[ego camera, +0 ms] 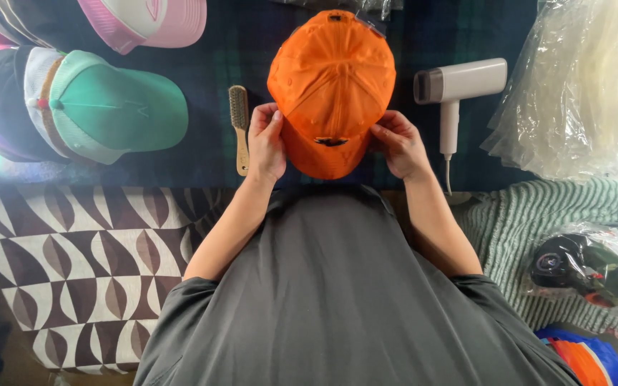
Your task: The person uses a hair dryer to apply heat to an orange baseball cap, moving the device around the surface. They then use a brush to clean the cap's fabric and place the cap on a metal rack. Finally, they handle a wooden bowl wrapped in plastic.
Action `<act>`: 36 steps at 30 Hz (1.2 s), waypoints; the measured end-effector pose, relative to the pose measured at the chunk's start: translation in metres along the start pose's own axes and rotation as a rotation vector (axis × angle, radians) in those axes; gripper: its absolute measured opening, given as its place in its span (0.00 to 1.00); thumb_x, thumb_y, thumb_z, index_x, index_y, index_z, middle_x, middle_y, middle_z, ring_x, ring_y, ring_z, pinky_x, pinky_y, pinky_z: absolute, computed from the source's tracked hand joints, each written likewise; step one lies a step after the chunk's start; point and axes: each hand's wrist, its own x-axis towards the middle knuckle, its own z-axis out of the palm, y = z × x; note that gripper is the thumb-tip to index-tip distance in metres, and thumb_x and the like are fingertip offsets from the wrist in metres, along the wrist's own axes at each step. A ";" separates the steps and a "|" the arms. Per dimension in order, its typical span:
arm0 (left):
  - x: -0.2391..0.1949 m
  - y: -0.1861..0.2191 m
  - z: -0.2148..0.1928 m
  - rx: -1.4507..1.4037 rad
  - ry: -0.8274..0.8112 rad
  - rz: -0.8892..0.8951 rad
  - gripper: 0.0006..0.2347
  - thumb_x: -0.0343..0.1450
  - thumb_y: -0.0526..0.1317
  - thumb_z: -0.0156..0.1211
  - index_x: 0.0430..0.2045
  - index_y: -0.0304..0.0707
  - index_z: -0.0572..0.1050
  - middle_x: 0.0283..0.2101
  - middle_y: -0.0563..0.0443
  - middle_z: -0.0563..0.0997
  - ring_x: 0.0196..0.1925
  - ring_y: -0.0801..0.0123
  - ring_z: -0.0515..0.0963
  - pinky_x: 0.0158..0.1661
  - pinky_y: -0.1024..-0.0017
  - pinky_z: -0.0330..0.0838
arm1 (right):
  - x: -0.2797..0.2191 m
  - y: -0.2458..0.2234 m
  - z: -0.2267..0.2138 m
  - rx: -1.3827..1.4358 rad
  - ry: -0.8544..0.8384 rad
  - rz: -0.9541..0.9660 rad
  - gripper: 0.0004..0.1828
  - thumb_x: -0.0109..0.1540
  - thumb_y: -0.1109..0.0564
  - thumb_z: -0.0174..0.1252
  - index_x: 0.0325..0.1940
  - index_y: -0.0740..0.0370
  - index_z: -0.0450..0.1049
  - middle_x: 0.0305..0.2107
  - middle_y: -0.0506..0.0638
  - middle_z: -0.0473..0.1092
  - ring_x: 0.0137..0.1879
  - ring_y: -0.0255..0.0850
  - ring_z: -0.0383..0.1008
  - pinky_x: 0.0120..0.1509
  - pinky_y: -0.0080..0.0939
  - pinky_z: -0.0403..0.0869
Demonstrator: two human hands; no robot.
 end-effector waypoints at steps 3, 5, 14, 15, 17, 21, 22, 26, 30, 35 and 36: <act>0.000 0.014 -0.003 -0.075 -0.111 -0.001 0.05 0.76 0.32 0.56 0.45 0.36 0.74 0.36 0.50 0.77 0.40 0.70 0.79 0.43 0.75 0.74 | 0.000 -0.005 -0.009 0.026 -0.052 -0.014 0.09 0.63 0.69 0.62 0.47 0.67 0.75 0.34 0.58 0.76 0.37 0.51 0.83 0.35 0.49 0.85; -0.001 0.021 -0.007 -0.117 -0.146 -0.020 0.07 0.76 0.32 0.55 0.48 0.36 0.73 0.37 0.49 0.79 0.40 0.68 0.81 0.44 0.73 0.75 | -0.006 -0.009 -0.007 0.048 -0.069 -0.016 0.09 0.63 0.70 0.61 0.47 0.68 0.74 0.34 0.58 0.76 0.37 0.51 0.82 0.35 0.49 0.85; 0.010 0.018 -0.022 -0.188 -0.258 0.037 0.32 0.72 0.21 0.50 0.74 0.40 0.54 0.38 0.46 0.77 0.40 0.65 0.80 0.47 0.68 0.80 | -0.004 -0.018 0.002 0.009 -0.148 -0.148 0.28 0.63 0.66 0.60 0.67 0.65 0.62 0.52 0.58 0.73 0.47 0.48 0.82 0.41 0.41 0.84; 0.014 0.014 -0.026 -0.181 -0.274 0.011 0.31 0.71 0.21 0.49 0.73 0.39 0.56 0.42 0.43 0.78 0.44 0.61 0.81 0.49 0.64 0.81 | 0.003 -0.018 -0.005 -0.008 -0.209 -0.228 0.33 0.67 0.66 0.56 0.74 0.61 0.53 0.59 0.59 0.68 0.53 0.50 0.79 0.46 0.42 0.83; 0.020 0.014 -0.024 -0.177 -0.299 -0.021 0.30 0.71 0.21 0.48 0.73 0.39 0.59 0.45 0.40 0.79 0.48 0.57 0.82 0.51 0.59 0.81 | 0.015 -0.027 -0.016 -0.028 -0.260 -0.314 0.39 0.70 0.65 0.52 0.82 0.57 0.43 0.66 0.59 0.62 0.60 0.51 0.77 0.52 0.43 0.82; 0.013 0.055 -0.003 -0.075 -0.389 -0.141 0.31 0.69 0.27 0.51 0.71 0.43 0.61 0.56 0.43 0.74 0.47 0.65 0.77 0.45 0.66 0.76 | 0.018 -0.066 -0.005 -0.414 -0.341 -0.327 0.39 0.71 0.62 0.53 0.83 0.51 0.44 0.72 0.55 0.55 0.56 0.38 0.66 0.64 0.36 0.70; 0.009 0.069 0.004 -0.023 -0.437 -0.181 0.31 0.68 0.31 0.55 0.71 0.45 0.62 0.61 0.48 0.70 0.43 0.75 0.72 0.38 0.79 0.71 | 0.014 -0.079 0.002 -0.498 -0.337 -0.203 0.39 0.70 0.57 0.56 0.82 0.44 0.47 0.72 0.49 0.54 0.49 0.28 0.59 0.69 0.29 0.62; 0.030 0.033 -0.028 -0.105 -0.532 0.019 0.32 0.68 0.22 0.49 0.72 0.36 0.57 0.63 0.33 0.73 0.59 0.52 0.79 0.54 0.51 0.80 | 0.037 -0.062 -0.019 -0.342 -0.604 -0.342 0.42 0.68 0.71 0.52 0.83 0.60 0.42 0.57 0.69 0.69 0.58 0.52 0.75 0.60 0.50 0.78; 0.006 0.090 0.003 -0.166 -0.638 0.022 0.33 0.66 0.17 0.53 0.70 0.28 0.59 0.62 0.25 0.72 0.57 0.46 0.80 0.54 0.47 0.78 | 0.015 -0.089 -0.001 -0.276 -0.646 -0.469 0.43 0.61 0.76 0.56 0.78 0.75 0.47 0.68 0.68 0.55 0.67 0.57 0.66 0.65 0.61 0.72; -0.001 0.120 0.023 -0.135 -0.684 0.021 0.26 0.66 0.15 0.57 0.62 0.17 0.65 0.51 0.22 0.78 0.45 0.48 0.86 0.48 0.50 0.81 | 0.005 -0.120 0.018 -0.419 -0.623 -0.594 0.32 0.60 0.70 0.63 0.68 0.80 0.64 0.54 0.63 0.59 0.53 0.40 0.59 0.44 0.29 0.74; 0.001 0.121 0.024 -0.044 -0.725 0.147 0.20 0.67 0.18 0.61 0.55 0.15 0.69 0.46 0.28 0.74 0.44 0.54 0.80 0.48 0.57 0.78 | 0.011 -0.117 0.013 -0.370 -0.625 -0.647 0.26 0.61 0.69 0.62 0.62 0.83 0.67 0.50 0.66 0.58 0.52 0.43 0.59 0.45 0.35 0.73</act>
